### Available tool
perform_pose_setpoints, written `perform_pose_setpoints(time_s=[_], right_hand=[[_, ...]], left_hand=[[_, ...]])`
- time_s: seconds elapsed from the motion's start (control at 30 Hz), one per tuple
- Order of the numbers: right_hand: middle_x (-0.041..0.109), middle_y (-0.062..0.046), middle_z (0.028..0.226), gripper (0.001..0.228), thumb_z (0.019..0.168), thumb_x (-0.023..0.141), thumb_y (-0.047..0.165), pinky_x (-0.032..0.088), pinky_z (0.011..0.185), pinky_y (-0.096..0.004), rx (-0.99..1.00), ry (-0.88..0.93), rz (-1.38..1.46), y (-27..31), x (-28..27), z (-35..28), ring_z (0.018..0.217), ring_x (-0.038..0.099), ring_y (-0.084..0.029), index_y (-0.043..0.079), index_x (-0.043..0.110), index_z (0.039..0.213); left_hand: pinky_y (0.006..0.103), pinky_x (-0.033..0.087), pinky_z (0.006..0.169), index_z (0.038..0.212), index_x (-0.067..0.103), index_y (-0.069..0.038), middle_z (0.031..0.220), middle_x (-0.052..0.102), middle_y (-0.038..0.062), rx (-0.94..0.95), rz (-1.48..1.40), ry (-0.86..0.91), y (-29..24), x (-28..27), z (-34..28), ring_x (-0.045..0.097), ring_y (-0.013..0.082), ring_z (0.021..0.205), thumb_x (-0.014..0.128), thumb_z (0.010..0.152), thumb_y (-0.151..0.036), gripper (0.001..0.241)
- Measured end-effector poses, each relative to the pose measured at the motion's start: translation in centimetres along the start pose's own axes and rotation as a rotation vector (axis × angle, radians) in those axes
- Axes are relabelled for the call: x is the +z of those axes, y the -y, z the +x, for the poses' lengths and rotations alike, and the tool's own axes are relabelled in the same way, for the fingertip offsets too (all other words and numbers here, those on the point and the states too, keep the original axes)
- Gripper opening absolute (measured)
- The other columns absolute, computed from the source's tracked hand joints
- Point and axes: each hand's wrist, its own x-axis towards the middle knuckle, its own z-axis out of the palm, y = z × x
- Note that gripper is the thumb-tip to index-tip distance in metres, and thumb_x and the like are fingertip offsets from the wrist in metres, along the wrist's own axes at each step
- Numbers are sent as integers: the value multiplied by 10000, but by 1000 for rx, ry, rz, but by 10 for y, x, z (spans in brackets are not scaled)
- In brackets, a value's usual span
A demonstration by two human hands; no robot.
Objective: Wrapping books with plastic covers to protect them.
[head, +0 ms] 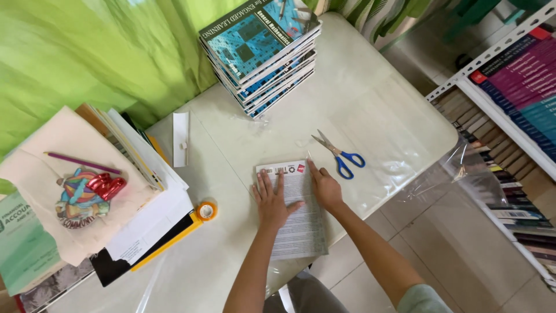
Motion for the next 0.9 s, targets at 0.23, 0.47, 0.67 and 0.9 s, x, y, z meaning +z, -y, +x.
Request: perform_pose_setpoints(time_s=[0.23, 0.47, 0.67, 0.9], right_hand=[[621, -139, 981, 560, 1004, 593, 199, 578, 754, -395, -351, -119, 24, -25, -2, -39, 814, 658, -310, 89, 458, 1536], [722, -90, 930, 744, 830, 814, 105, 597, 822, -306, 39, 243, 441, -12, -46, -66, 828, 701, -197, 124, 480, 1494], [784, -82, 1000, 628, 769, 816, -4, 611, 920, -275, 286, 303, 679, -26, -34, -71, 942, 748, -143, 54, 619, 1362], [756, -86, 1049, 500, 824, 753, -52, 595, 924, -287, 242, 230, 745, -34, -11, -74, 967, 706, -158, 7, 669, 1312]], left_hand=[[567, 37, 1244, 1676, 15, -278, 1685, -189, 259, -173, 33, 495, -12, -68, 12, -179, 400, 1560, 825, 603, -744, 1423], [428, 273, 1215, 1568, 348, -176, 1666, 164, 158, -278, -315, 94, 1, -71, -18, 160, 343, 1536, 977, 420, -449, 1337], [448, 392, 1125, 1378, 477, 31, 1370, 543, 204, -502, -450, 53, 12, -52, -31, 474, 348, 1301, 987, 645, -289, 948], [396, 556, 1030, 1368, 505, -45, 1326, 667, 151, -556, -1509, 602, 60, -51, -17, 664, 274, 1209, 744, 819, -44, 598]])
